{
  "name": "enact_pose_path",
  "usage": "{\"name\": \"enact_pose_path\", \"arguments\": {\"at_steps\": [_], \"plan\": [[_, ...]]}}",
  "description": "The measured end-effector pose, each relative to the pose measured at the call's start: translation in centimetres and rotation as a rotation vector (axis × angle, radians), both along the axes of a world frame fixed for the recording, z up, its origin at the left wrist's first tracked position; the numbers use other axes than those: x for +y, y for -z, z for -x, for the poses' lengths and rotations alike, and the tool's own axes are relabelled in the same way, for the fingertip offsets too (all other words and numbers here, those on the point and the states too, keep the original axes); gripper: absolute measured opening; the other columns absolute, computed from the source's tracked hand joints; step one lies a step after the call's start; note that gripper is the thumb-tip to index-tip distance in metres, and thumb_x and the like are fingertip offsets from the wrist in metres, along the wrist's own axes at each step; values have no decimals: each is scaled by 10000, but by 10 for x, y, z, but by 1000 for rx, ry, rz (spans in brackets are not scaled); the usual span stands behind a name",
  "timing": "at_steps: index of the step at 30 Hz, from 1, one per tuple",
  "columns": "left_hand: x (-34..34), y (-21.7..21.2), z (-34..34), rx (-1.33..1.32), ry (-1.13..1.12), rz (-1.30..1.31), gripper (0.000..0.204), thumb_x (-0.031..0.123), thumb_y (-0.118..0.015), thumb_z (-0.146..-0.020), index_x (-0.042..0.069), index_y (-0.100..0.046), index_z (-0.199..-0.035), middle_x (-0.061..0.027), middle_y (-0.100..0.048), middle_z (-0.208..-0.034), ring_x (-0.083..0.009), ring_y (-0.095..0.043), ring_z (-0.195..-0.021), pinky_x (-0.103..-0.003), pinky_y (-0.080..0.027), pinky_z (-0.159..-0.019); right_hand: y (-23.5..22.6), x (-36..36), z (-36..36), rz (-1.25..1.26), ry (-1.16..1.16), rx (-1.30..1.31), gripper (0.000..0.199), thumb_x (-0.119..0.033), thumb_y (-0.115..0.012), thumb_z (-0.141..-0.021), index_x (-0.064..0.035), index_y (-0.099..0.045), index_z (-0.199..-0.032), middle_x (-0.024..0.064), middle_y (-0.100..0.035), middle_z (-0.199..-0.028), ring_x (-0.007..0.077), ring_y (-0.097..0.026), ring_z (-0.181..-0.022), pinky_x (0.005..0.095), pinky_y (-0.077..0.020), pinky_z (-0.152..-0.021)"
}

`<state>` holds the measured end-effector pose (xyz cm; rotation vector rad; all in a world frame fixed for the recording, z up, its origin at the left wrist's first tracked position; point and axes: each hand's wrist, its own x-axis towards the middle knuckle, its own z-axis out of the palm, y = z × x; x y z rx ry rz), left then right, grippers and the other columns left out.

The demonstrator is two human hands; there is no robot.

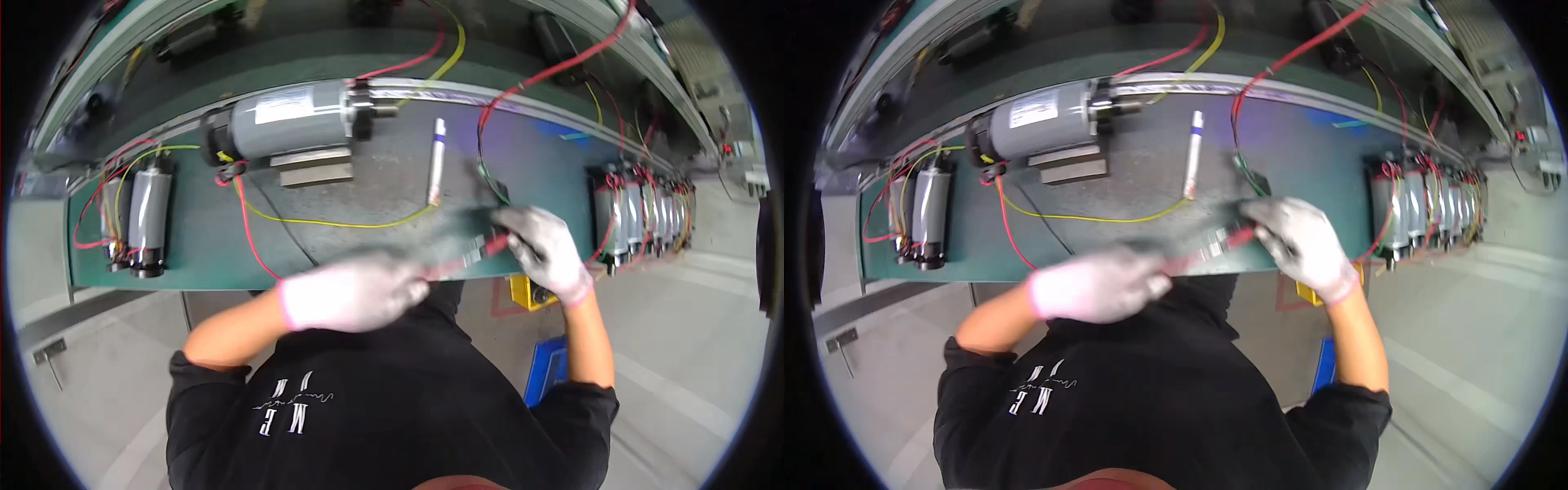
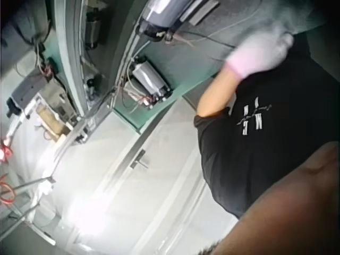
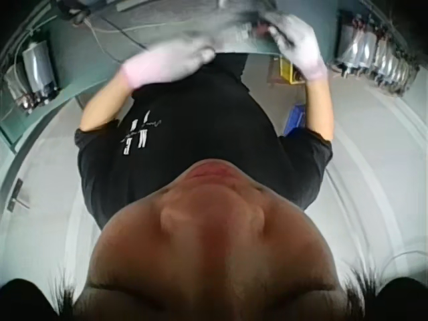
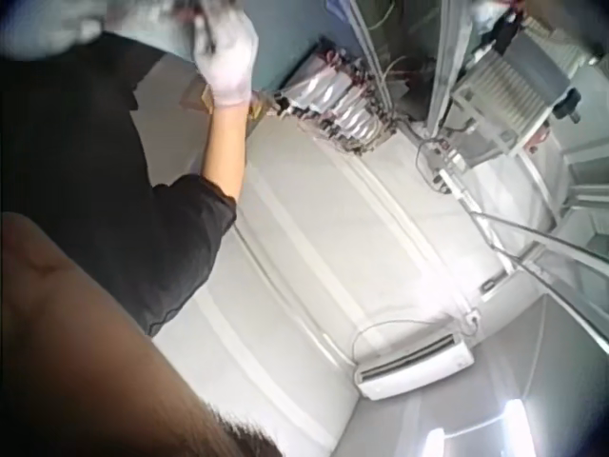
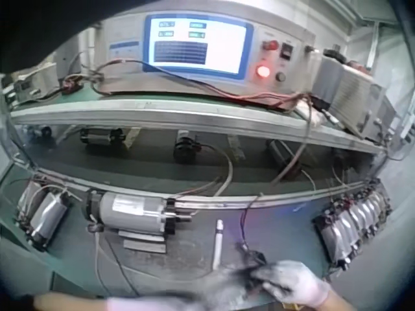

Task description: Connecting electric motors to test equipment using alligator clips and marking them with a pen.

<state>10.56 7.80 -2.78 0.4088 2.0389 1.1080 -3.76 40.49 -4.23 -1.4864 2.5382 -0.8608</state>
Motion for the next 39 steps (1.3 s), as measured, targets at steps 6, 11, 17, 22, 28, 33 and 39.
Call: {"name": "enact_pose_path", "arguments": {"at_steps": [6, 11, 17, 22, 28, 33, 39], "plan": [[-16, 15, -19, 428, 160, 15, 497, 331, -736, -1005, 86, -650, -1429, -159, -685, -1267, -354, -638, -1214, -507, -498, -1035, -30, -4, 61, -466, 185, 165, 407, 8, -749, -893, -39, -722, -1297, 215, -745, -1276, 420, -736, -1093, 467, -610, -935], [-71, -31, 62, 1213, -330, 167, 692, 236, -867, -809, 59, -628, -1434, -156, -692, -1318, -373, -622, -1300, -477, -508, -1102, -31, -111, 37, 96, -114, 302, 464, -6, -743, -884, -44, -688, -1343, 225, -614, -1531, 405, -722, -1155, 450, -615, -942], [-79, -47, 123, 717, -295, 765, 746, 316, -922, -683, 30, -650, -1317, -172, -705, -1281, -402, -662, -1256, -479, -576, -1029, -20, -168, 30, -9, -194, 259, 496, -40, -726, -924, -41, -642, -1413, 245, -661, -1455, 392, -736, -1083, 453, -608, -929], [-70, -35, 117, 882, -318, 871, 618, 308, -913, -715, 22, -689, -1215, -185, -733, -1144, -389, -733, -1119, -470, -614, -954, 30, -144, 41, -44, 258, -70, 475, -98, -699, -987, -26, -617, -1449, 232, -747, -1190, 394, -745, -1013, 465, -600, -924], [-82, -21, 72, 1414, -448, 459, 480, 268, -866, -811, 28, -695, -1190, -177, -739, -1097, -375, -745, -1015, -474, -613, -917, 49, -139, 68, 89, 151, -89, 507, -138, -667, -1025, 14, -569, -1499, 164, -730, -944, 316, -750, -923, 398, -595, -835], [-98, -13, 16, 1072, -635, -125, 361, 219, -779, -913, 23, -685, -1202, -167, -734, -1106, -378, -724, -992, -474, -603, -899, -14, -114, 68, 998, 250, -1593, 417, -344, -612, -1096, -36, -623, -1376, 77, -664, -886, 204, -635, -719, 303, -520, -651], [-95, 19, -40, 1115, -841, -214, 216, 140, -713, -927, 26, -738, -1108, -137, -757, -1070, -287, -740, -883, -425, -603, -781, -73, -212, -43, 51, -113, -852, 722, -681, -695, -994, 3, -751, -770, 121, -745, -749, 239, -696, -634, 356, -539, -600]]}}
